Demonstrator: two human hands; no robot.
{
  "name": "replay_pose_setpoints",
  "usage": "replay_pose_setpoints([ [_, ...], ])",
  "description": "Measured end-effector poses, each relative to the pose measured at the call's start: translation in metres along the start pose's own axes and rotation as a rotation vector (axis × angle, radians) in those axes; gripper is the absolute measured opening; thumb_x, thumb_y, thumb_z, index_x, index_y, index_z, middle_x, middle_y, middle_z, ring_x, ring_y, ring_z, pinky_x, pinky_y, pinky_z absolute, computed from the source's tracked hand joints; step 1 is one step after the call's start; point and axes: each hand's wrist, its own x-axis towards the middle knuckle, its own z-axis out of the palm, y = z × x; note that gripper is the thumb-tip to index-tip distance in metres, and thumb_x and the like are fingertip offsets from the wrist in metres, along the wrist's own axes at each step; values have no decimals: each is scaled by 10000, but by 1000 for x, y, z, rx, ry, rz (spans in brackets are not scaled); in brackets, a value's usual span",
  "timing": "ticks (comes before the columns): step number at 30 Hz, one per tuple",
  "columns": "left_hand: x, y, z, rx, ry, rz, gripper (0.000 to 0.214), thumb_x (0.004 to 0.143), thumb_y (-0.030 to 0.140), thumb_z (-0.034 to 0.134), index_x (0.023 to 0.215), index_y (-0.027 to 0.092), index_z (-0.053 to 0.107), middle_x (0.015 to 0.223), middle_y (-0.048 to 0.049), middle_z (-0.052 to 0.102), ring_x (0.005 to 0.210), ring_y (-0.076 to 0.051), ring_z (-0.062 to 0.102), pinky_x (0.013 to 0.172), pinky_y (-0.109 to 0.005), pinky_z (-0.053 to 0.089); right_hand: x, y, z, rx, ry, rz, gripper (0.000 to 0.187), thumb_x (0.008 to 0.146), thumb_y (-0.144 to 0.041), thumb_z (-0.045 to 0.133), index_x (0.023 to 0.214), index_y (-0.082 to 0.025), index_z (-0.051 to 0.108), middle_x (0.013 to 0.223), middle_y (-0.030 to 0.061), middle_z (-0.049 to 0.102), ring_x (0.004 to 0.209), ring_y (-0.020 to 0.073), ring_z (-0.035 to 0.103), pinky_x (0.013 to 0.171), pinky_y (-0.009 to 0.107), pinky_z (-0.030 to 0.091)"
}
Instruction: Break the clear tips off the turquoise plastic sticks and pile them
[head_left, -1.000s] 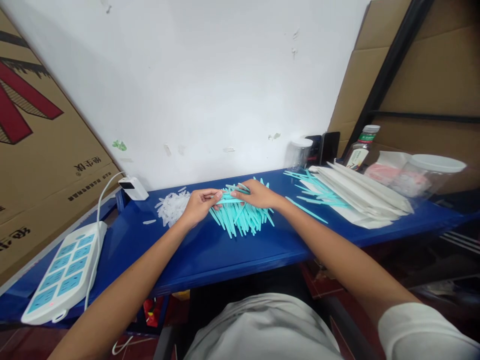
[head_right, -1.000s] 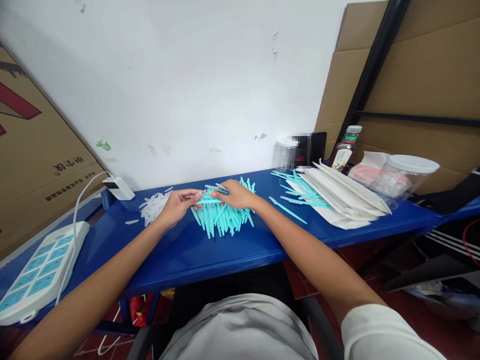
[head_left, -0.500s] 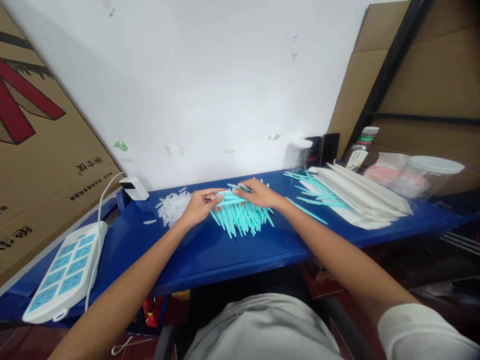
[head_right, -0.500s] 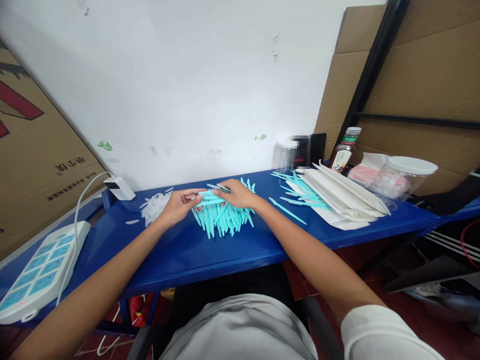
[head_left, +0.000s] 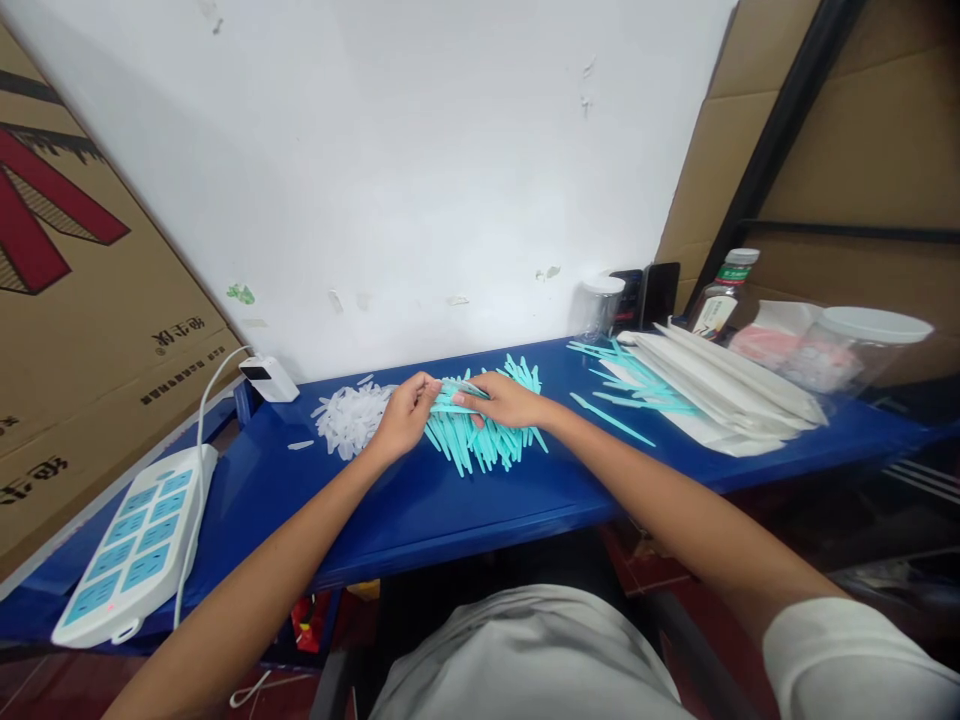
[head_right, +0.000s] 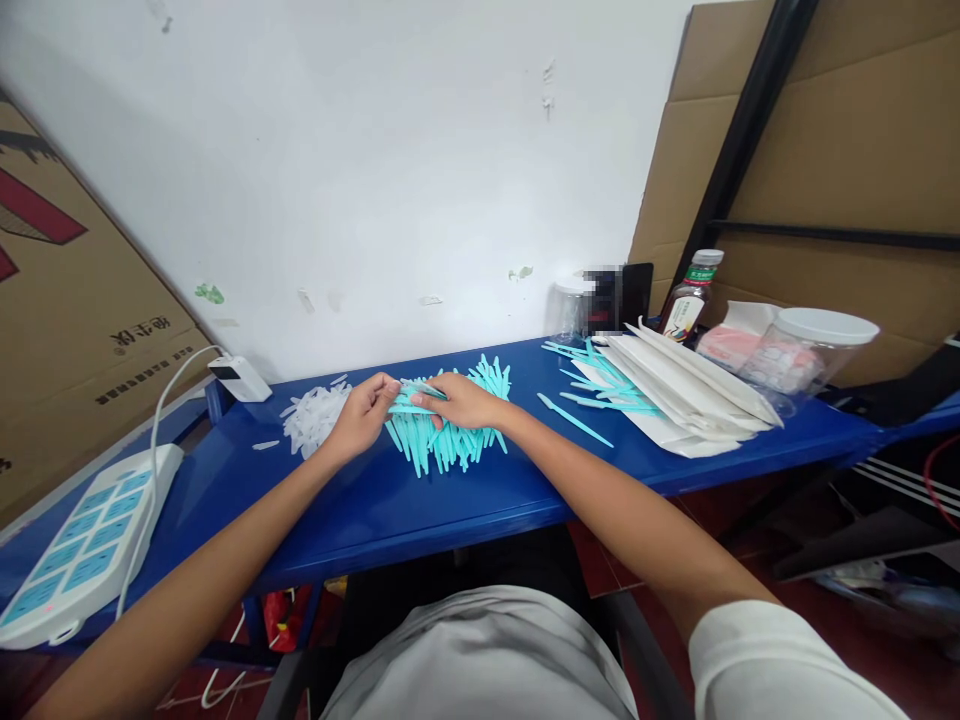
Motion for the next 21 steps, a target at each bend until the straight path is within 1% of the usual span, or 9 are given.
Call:
replay_pose_setpoints([
  [5,3,2,-2,-50,44,-19,424,1003,583,563,843,190,555,669,31,466,571,-117,423,520,-239,333,2,-1,-3,4,33,18,550,984,-655,545,720,-174,577,538,-48,445,523,114,409,556,256,308],
  [8,3,6,1,-103,58,-59,431,979,600,592,861,186,577,694,19,506,587,-120,465,528,-233,363,4,-1,-5,10,27,-5,549,987,-656,535,747,-167,602,590,-44,424,551,113,380,556,260,288],
  [10,5,6,-2,-138,63,-94,448,952,622,620,881,180,605,709,9,543,595,-121,489,534,-230,385,4,1,-9,3,24,-4,544,1000,-644,518,756,-165,604,614,-39,429,561,112,375,563,262,284],
  [12,10,1,-14,-159,125,-112,482,920,653,644,906,172,634,749,-10,596,589,-115,490,533,-230,398,2,7,-17,-36,31,1,542,1018,-625,491,762,-163,610,634,-29,449,579,116,388,578,265,291],
  [14,16,-10,-35,-162,258,-101,514,896,679,650,912,166,644,785,-23,627,556,-100,453,521,-236,396,-1,15,-28,-102,73,12,542,1036,-609,461,789,-158,632,675,-5,519,625,134,443,607,265,323],
  [16,21,-22,-58,-129,346,-106,500,908,666,632,910,166,647,687,12,558,509,-100,409,508,-248,375,-5,24,-39,-218,153,48,517,1055,-578,444,879,-149,672,781,38,639,722,170,544,669,268,385],
  [18,24,-32,-75,37,400,-120,465,941,631,587,899,173,655,582,47,450,495,-125,409,525,-265,380,-8,31,-48,-453,202,197,467,1074,-510,445,972,-138,709,909,94,725,837,210,635,759,280,436],
  [19,24,-36,-80,166,421,-106,434,956,598,570,880,179,651,577,40,457,518,-141,444,552,-273,390,-9,34,-51,-596,217,312,447,1076,-482,451,1020,-132,723,973,129,748,901,231,668,806,290,453],
  [21,23,-39,-83,410,427,-58,377,985,534,533,851,195,630,614,8,542,596,-173,532,618,-286,409,-12,37,-54,-830,232,534,431,1069,-450,473,1116,-113,737,1085,207,753,1034,277,699,889,319,470],
])
